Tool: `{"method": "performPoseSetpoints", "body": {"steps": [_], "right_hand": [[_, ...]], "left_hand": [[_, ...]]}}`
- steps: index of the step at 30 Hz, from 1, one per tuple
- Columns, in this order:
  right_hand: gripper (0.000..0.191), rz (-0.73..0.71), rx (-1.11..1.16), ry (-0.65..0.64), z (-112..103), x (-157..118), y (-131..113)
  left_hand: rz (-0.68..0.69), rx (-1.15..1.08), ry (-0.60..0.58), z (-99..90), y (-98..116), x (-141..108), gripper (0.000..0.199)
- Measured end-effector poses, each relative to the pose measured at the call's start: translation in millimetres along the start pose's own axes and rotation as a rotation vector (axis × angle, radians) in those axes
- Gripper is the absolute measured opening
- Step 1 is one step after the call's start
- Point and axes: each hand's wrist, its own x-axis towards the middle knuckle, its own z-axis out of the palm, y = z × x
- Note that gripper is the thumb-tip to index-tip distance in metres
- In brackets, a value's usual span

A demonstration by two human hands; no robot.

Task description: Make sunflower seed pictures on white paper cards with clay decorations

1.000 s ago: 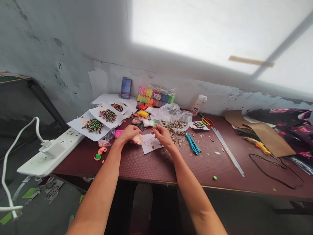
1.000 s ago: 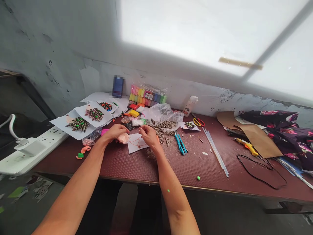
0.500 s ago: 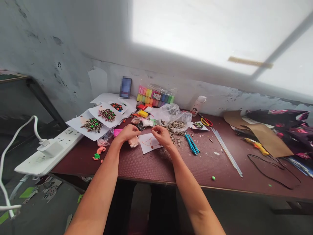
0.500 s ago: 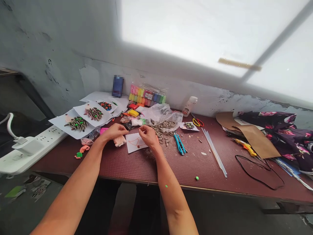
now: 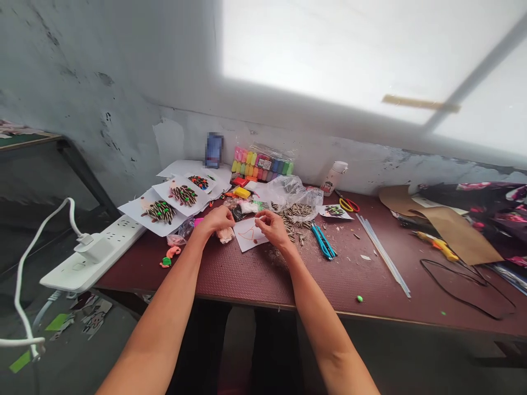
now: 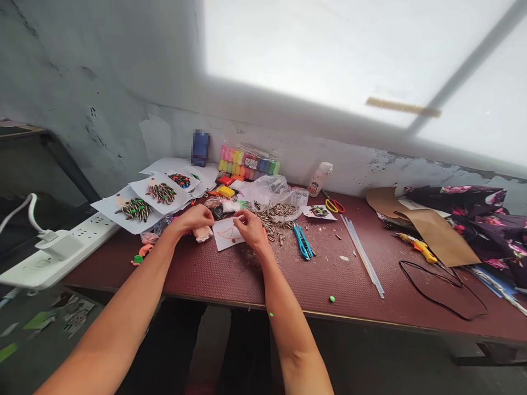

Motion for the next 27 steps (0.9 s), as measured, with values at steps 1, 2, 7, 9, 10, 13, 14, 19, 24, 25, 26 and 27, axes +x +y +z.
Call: {"method": "performPoseSetpoints", "body": {"steps": [1, 2, 7, 9, 10, 13, 14, 19, 24, 25, 26, 27], "right_hand": [[0.022, 0.005, 0.021, -0.004, 0, 0, 1], [0.021, 0.007, 0.032, -0.007, 1, 0, 1], [0.016, -0.027, -0.056, 0.010, 2, 0, 4], [0.018, -0.042, -0.120, 0.040, 2, 0, 5], [0.020, -0.043, -0.147, 0.049, 2, 0, 4], [0.027, -0.039, -0.198, 0.027, 2, -1, 0], [0.030, -0.044, -0.207, 0.011, 2, -2, -2], [0.032, -0.099, -0.303, -0.027, 1, -5, -10], [0.023, -0.155, -0.432, -0.008, 0, -9, -13], [0.023, -0.158, -0.441, -0.018, 1, -10, -13], [0.023, -0.161, -0.446, -0.029, 2, -10, -14], [0.023, -0.166, -0.449, -0.040, 2, -11, -14]], "left_hand": [[0.000, 0.013, 0.016, -1.5, 1, 3, 0.007], [0.003, 0.026, 0.031, -2.7, 3, 7, 0.008], [0.028, 0.071, 0.074, -3.1, 6, 21, 0.010], [0.043, 0.057, 0.083, -2.7, 4, 20, 0.009], [0.054, 0.028, 0.092, -2.6, 2, 18, 0.010], [0.071, -0.176, 0.103, -2.2, -4, 8, 0.017], [0.060, -0.271, 0.089, -1.5, -5, 4, 0.020], [0.082, -0.501, -0.009, 6.1, -6, -11, 0.026], [0.109, -0.424, 0.001, 11.6, -9, -8, 0.022], [0.115, -0.418, 0.002, 11.9, -10, -7, 0.023], [0.121, -0.416, 0.002, 12.1, -12, -6, 0.024], [0.128, -0.419, 0.000, 12.3, -13, -5, 0.024]]}}
